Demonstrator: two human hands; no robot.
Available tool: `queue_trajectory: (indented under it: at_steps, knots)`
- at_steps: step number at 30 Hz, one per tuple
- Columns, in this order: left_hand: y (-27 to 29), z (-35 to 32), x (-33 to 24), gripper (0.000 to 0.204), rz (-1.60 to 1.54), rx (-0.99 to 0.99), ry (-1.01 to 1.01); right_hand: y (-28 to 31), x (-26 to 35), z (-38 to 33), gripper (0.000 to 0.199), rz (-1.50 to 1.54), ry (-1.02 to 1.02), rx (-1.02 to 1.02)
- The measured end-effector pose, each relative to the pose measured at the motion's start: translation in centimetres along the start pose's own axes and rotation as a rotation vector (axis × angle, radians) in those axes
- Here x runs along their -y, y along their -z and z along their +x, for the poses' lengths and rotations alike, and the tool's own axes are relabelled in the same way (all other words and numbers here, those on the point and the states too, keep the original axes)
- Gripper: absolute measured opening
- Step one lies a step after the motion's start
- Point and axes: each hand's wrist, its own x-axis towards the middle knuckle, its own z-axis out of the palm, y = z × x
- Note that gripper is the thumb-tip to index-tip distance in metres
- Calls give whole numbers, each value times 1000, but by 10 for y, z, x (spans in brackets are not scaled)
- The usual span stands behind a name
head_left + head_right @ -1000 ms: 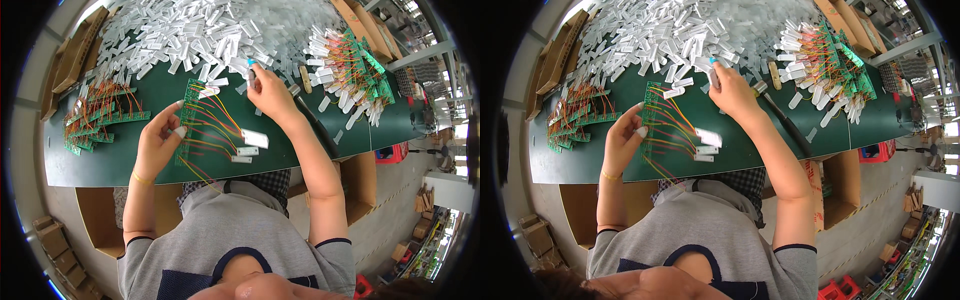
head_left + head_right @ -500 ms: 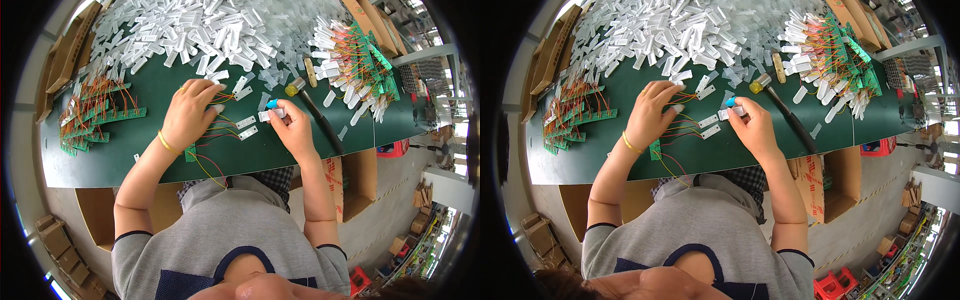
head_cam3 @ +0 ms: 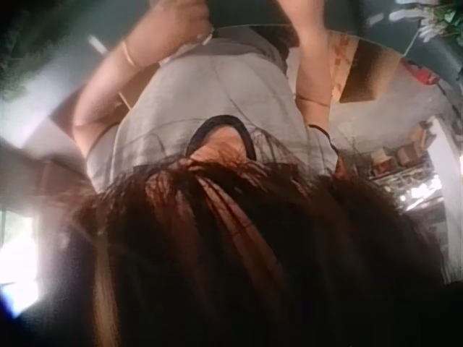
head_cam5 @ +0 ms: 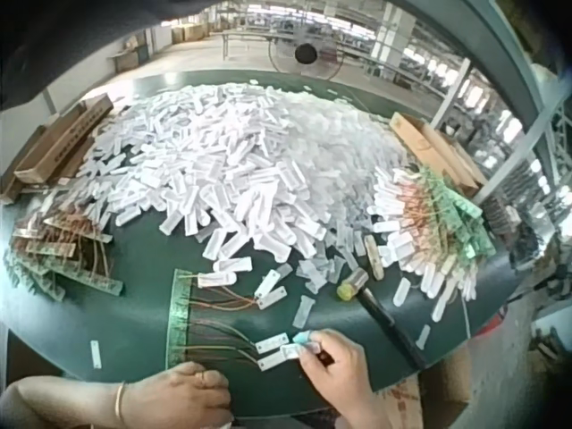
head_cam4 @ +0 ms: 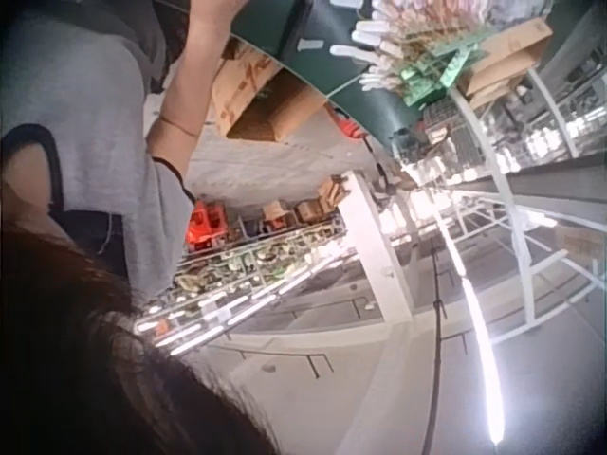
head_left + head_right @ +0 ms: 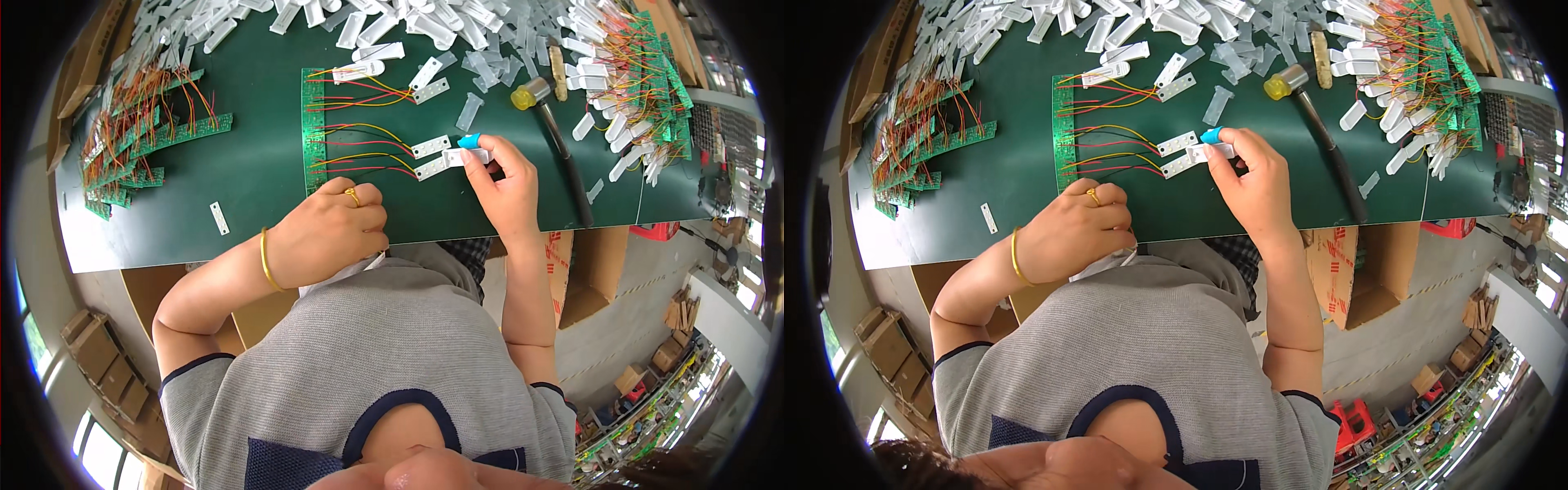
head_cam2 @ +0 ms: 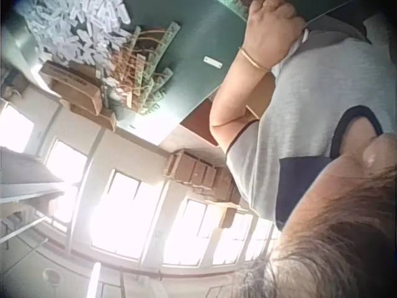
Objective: Assembling plastic covers and components onto LED circuit boards at a factory workbench.
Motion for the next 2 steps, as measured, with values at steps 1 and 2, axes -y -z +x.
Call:
queue_trajectory:
  at_steps: [1,2]
  knots:
    - [-4,-1,1,41,49,-8,-17,0,2,0,17,-11,-22,3]
    - [-9,-2,1,42,47,-55,-15,-1,3,-1,17,-11,-24,5]
